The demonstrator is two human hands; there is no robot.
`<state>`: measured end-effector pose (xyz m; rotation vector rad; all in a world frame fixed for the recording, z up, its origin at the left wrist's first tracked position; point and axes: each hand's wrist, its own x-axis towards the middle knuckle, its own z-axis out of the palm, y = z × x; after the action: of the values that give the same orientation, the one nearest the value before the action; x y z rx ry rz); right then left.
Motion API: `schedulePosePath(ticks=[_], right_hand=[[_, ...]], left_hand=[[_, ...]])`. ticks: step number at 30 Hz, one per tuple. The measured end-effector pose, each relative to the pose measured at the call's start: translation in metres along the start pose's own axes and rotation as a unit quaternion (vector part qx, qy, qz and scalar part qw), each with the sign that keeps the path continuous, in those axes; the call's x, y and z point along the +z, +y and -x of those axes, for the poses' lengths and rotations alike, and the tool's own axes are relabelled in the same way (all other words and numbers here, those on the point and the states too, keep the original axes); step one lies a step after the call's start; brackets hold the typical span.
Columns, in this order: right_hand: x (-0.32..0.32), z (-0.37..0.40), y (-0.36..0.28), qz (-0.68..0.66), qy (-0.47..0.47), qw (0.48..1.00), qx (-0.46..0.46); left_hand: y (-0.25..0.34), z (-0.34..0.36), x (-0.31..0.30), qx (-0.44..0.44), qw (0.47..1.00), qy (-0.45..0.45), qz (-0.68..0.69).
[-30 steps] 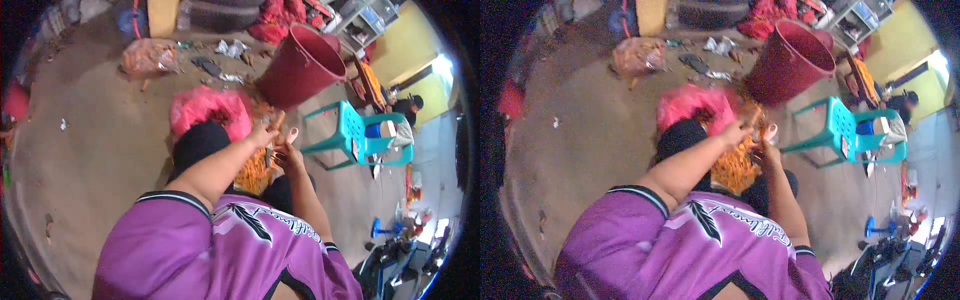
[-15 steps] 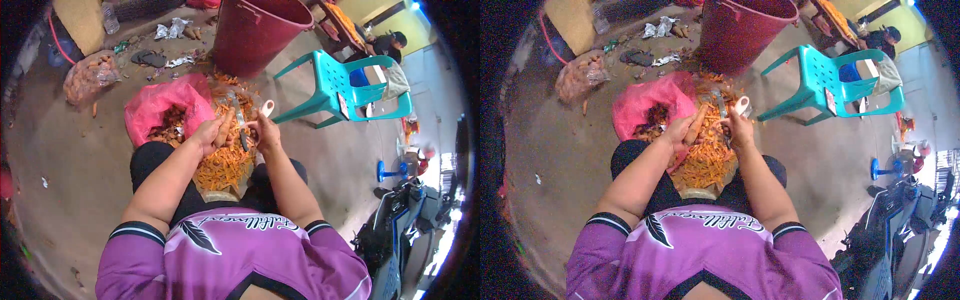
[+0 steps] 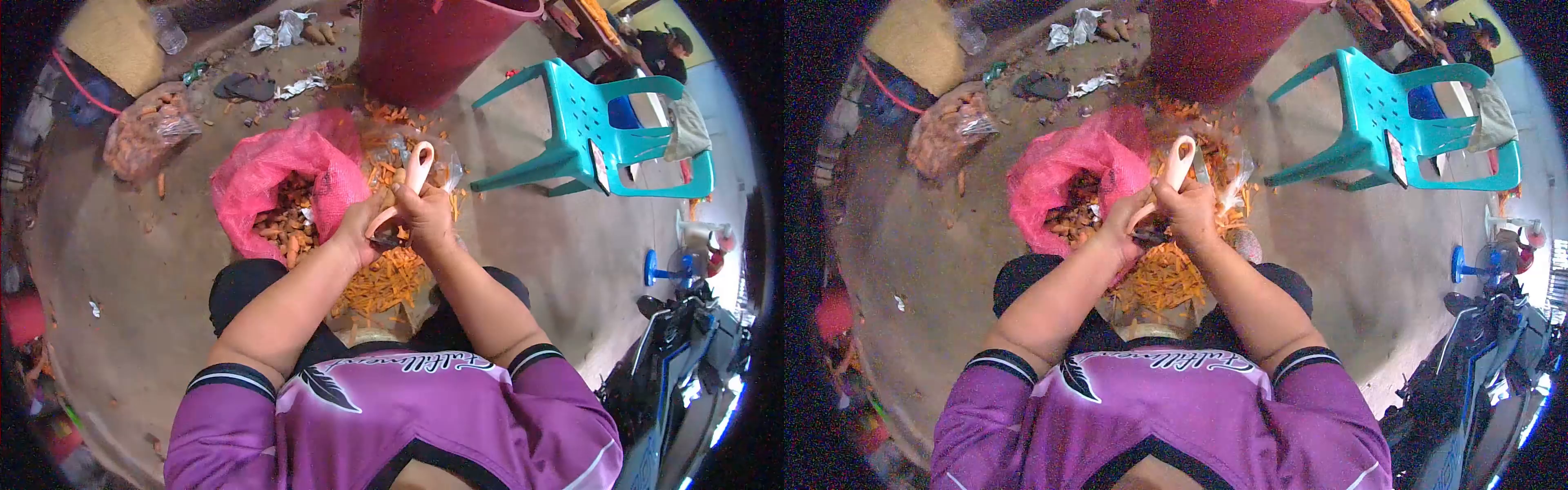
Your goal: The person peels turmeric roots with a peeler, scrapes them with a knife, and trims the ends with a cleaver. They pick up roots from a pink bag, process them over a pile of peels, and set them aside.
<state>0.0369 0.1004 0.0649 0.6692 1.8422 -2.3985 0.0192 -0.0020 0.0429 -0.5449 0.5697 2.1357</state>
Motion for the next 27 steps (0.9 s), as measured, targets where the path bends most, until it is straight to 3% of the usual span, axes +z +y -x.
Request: schedulePosePath(ticks=[4,9,12,14,15,17,22,23,25,27], right_hand=[[0.0,-0.012,0.003,0.06,-0.002,0.998,-0.003],[-0.005,-0.024,0.004,0.04,-0.023,0.999,0.021],[-0.005,-0.039,-0.009,0.199,0.133,0.971,-0.017],[-0.038,-0.069,-0.019,0.109,0.179,0.978,-0.023],[-0.059,-0.091,-0.003,-0.009,0.205,0.974,-0.101],[-0.068,-0.089,-0.014,-0.034,0.25,0.967,-0.045],[-0.018,-0.04,-0.013,-0.014,0.114,0.993,-0.016],[-0.008,-0.025,-0.016,0.005,0.097,0.995,0.014],[-0.003,-0.016,-0.001,0.008,0.007,1.0,-0.017],[-0.001,-0.013,-0.004,0.085,0.012,0.996,0.0]], left_hand=[[0.0,-0.013,-0.015,-0.012,0.998,-0.051,0.017],[0.003,-0.018,-0.011,0.011,1.0,0.003,-0.012],[-0.001,-0.012,-0.017,-0.003,0.995,-0.017,-0.102],[-0.013,-0.009,-0.016,-0.017,0.986,-0.027,-0.163],[-0.013,-0.008,-0.014,-0.028,0.986,-0.022,-0.164],[-0.009,-0.002,-0.007,-0.05,0.984,-0.01,-0.169],[0.005,-0.005,-0.004,0.007,0.988,0.008,-0.157],[0.004,-0.006,-0.004,0.002,0.992,0.021,-0.123],[0.002,-0.012,-0.008,-0.006,0.997,0.044,-0.057],[-0.001,-0.017,-0.018,-0.013,0.999,0.019,-0.045]])
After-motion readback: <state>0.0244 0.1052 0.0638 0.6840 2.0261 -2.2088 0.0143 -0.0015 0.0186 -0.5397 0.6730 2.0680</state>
